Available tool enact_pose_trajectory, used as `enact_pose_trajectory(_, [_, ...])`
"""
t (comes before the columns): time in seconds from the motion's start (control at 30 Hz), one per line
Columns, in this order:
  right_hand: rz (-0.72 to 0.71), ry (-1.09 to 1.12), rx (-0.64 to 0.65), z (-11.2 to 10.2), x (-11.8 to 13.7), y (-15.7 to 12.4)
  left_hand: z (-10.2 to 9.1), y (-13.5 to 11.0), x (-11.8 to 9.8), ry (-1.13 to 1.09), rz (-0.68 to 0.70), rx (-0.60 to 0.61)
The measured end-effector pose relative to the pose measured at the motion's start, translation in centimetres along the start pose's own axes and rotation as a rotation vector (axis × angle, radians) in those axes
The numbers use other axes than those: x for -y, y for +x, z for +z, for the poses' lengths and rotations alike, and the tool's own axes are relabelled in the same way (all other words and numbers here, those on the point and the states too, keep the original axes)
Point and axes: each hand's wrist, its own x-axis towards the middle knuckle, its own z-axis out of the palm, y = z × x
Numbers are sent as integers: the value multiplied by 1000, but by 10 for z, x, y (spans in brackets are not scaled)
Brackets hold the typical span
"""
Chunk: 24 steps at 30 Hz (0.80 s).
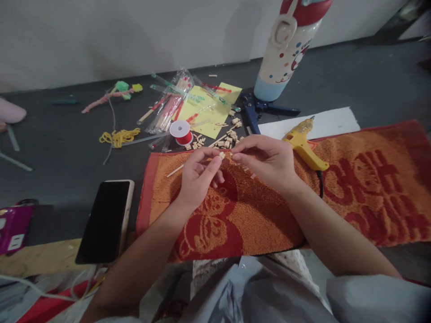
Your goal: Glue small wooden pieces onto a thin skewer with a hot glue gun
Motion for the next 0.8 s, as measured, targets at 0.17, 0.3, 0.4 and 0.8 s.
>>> enact_pose_trajectory(0.17, [-20, 104, -12, 2, -3, 1, 1, 0, 0, -29, -87, 82])
enact_pose_trajectory(0.3, [15, 135, -26, 3, -3, 0, 1, 1, -1, -49, -88, 80])
enact_pose_trajectory(0.4, [-9, 154, -36, 5, -6, 0, 1, 0, -2, -40, -94, 89])
enact_pose_trajectory(0.8, [-118, 163, -44, 2, -9, 0, 1, 0, -2, -9, -10, 77])
